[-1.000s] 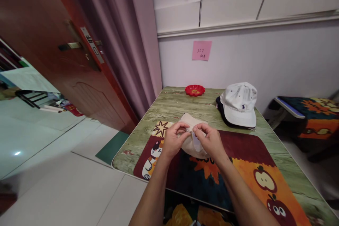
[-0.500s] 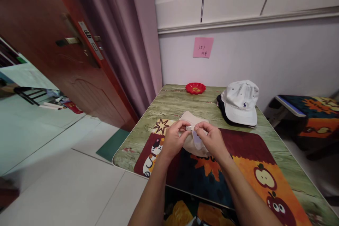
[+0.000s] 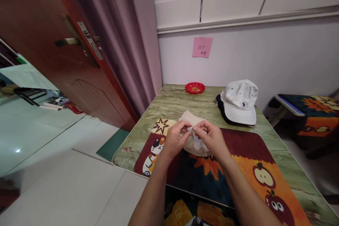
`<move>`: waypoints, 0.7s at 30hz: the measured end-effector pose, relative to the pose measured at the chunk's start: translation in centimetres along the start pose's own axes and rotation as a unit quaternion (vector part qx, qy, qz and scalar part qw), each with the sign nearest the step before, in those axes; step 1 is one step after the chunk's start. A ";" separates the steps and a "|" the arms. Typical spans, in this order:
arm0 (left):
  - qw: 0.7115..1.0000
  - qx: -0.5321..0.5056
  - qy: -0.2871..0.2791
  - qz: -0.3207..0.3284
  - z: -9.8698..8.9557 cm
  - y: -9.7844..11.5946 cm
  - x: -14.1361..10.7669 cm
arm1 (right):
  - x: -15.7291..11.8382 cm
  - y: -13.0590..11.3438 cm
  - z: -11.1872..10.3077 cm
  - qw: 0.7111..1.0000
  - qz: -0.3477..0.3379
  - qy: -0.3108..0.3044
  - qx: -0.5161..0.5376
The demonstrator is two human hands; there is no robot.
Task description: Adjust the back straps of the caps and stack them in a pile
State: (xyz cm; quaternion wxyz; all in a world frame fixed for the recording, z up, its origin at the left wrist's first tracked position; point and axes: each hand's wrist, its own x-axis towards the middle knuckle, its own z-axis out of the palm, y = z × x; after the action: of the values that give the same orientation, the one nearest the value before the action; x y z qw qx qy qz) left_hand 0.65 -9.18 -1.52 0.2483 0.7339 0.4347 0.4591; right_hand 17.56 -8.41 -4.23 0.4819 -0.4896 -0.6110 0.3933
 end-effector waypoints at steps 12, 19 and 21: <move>0.999 -0.003 0.023 -0.029 -0.3 -0.4 0.2 | -0.7 -1.4 -2.1 0.999 0.025 -0.027 -0.036; 1.000 0.023 -0.013 -0.002 -0.9 0.3 0.4 | -0.4 -0.5 -2.3 0.999 0.029 -0.018 -0.019; 0.999 0.038 -0.026 0.013 -1.0 0.6 0.5 | -0.3 -0.5 -2.2 0.999 0.025 -0.012 -0.038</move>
State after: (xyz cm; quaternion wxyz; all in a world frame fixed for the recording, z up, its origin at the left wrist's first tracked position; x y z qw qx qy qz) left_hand 0.07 -9.10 -0.35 0.2255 0.7598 0.4355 0.4268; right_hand 19.63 -8.78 -3.31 0.4457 -0.5177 -0.6190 0.3874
